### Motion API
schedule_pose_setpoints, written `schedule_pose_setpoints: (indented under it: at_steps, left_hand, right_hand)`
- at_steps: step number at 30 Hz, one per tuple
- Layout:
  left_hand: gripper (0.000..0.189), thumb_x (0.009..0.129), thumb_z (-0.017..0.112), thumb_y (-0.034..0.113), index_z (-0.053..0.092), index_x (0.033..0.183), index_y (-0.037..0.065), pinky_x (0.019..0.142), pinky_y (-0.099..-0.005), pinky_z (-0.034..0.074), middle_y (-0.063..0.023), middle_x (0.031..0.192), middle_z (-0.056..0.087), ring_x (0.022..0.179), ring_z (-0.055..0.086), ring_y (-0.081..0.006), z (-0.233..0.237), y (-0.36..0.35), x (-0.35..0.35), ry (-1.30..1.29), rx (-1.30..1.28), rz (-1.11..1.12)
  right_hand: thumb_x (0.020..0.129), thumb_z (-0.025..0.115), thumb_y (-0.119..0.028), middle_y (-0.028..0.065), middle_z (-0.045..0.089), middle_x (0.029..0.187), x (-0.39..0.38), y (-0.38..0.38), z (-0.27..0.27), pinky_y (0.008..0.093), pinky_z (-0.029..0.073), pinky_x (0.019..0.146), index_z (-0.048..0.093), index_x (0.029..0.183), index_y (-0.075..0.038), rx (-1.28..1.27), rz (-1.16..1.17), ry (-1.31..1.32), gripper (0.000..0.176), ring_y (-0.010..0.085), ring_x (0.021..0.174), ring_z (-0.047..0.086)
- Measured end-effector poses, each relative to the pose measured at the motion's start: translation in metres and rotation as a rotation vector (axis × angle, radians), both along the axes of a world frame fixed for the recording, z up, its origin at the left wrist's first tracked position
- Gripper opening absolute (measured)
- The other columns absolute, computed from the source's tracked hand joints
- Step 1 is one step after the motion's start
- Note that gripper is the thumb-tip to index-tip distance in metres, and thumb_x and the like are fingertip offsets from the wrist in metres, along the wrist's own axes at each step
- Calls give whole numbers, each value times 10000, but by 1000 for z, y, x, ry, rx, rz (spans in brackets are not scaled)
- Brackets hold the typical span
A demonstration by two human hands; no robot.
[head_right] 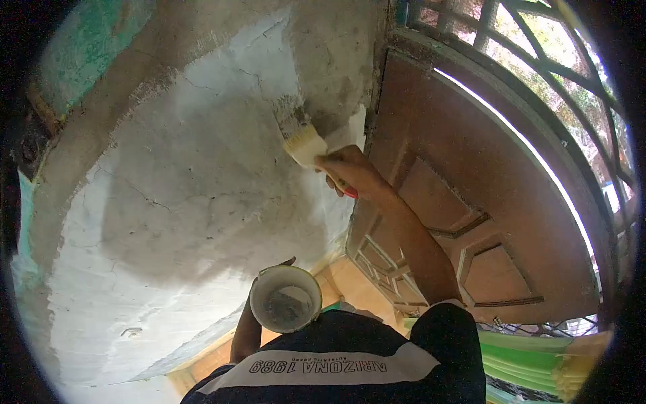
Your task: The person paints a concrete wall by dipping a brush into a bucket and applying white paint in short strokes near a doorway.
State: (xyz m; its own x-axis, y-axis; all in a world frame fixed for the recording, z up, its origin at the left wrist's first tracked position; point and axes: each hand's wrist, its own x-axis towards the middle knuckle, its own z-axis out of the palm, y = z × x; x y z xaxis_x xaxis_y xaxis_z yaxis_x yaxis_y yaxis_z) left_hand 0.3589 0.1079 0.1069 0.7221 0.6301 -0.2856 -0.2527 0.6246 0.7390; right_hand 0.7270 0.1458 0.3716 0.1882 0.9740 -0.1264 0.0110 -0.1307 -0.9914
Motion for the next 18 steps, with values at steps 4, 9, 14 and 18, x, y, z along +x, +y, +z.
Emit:
schedule_pose_setpoints:
  at_steps: [4, 9, 14, 18]
  left_hand:
    - [523, 1038, 622, 258, 526, 1515, 66, 845, -290, 573, -44, 1089, 714, 893, 672, -104, 1, 5, -4, 2, 0, -16]
    - [519, 1038, 622, 255, 529, 1514, 68, 843, -288, 573, -42, 1085, 714, 890, 671, -104, 1, 3, -11, 7, -7, -13]
    - [516, 1038, 623, 251, 532, 1512, 70, 840, -287, 572, -40, 1081, 714, 887, 671, -103, 0, 1, -13, 1, -17, 3]
    - [513, 1038, 623, 248, 534, 1512, 72, 838, -286, 572, -38, 1077, 714, 884, 670, -102, -3, -5, -14, -3, -34, 14]
  right_hand:
    - [970, 728, -343, 55, 620, 593, 8, -4, 5, 291, 433, 396, 725, 949, 37, -103, -1, -32, 381, 107, 445, 557]
    - [978, 720, -344, 63, 636, 608, -3, -10, 85, 292, 438, 429, 729, 932, 33, 156, -52, -220, 380, 114, 459, 572]
    - [1008, 678, -305, 111, 638, 602, -20, -26, 104, 334, 452, 451, 696, 881, -3, 429, -310, -676, 328, 158, 460, 596]
    - [1018, 648, -207, 173, 653, 629, -31, -14, 59, 394, 499, 473, 615, 910, -11, 621, -499, -1153, 226, 276, 501, 671]
